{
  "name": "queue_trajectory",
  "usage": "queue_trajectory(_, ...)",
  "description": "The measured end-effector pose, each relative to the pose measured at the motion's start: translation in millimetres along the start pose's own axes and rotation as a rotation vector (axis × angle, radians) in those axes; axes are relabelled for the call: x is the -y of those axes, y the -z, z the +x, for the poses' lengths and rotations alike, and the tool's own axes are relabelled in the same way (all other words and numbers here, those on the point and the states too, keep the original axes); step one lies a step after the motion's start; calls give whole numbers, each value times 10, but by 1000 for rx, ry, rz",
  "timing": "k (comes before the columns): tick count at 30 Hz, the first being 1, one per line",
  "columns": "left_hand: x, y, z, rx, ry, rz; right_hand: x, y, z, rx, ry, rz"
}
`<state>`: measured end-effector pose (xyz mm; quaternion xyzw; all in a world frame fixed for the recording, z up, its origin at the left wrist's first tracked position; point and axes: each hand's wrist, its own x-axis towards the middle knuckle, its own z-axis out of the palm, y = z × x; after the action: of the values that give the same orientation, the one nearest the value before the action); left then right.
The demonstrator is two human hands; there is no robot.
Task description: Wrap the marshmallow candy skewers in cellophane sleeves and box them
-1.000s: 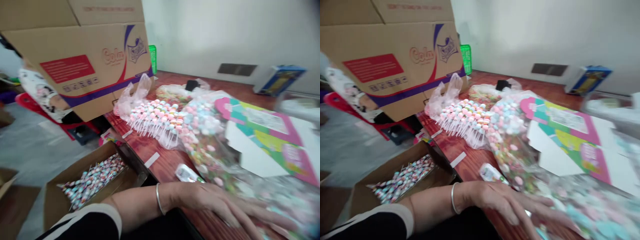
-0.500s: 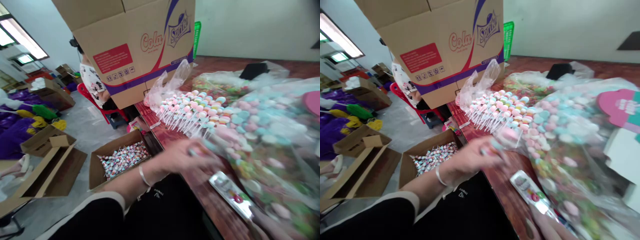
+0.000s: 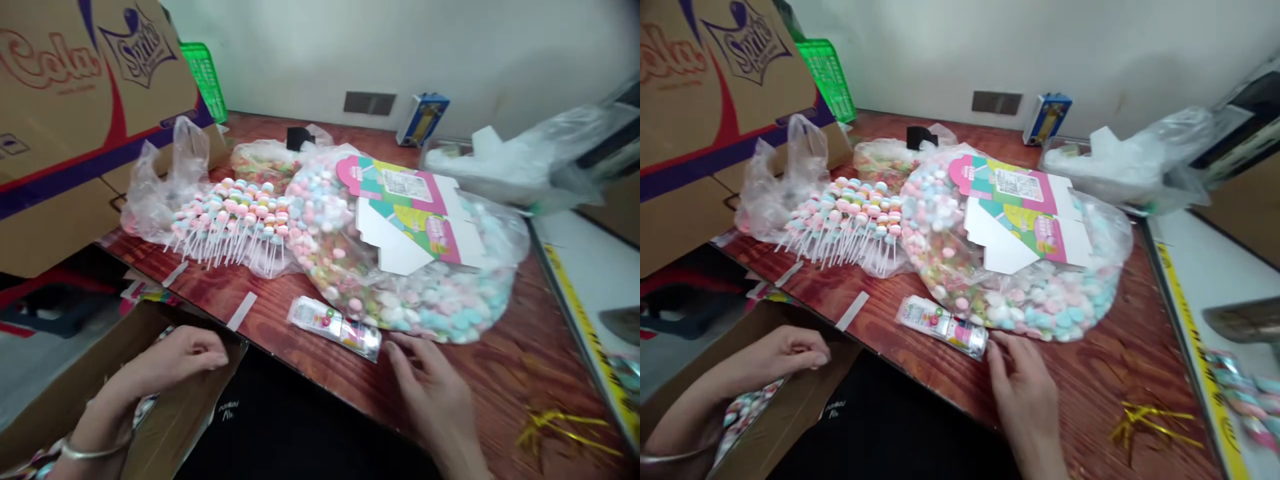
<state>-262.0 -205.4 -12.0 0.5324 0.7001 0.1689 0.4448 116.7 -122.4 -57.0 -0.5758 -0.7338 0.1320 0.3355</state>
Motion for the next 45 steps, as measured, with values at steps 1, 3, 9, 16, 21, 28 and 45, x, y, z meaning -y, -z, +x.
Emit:
queue_trajectory(1,-269,-113,86,194,-150,-9,33,-85,-7,11,19,0)
queue_trajectory(3,-740,-386,292,294,-449,-19,114,-258,-17,8,52,-75)
queue_trajectory(9,-1095,-1138,878,-176,-717,317,231,-534,-79,-3,39,-379)
queue_trajectory(16,-847,-1164,1049,-225,-674,311,175,-553,-115,1,16,-352)
queue_trajectory(21,-836,-1185,1107,-252,-683,287,152,-579,-108,-21,26,-358)
queue_trajectory(28,-827,-1291,1023,-305,-712,434,79,-617,-129,-60,66,-341)
queue_trajectory(45,-2159,-1262,1336,-117,-973,114,33,-693,-139,-121,57,-176)
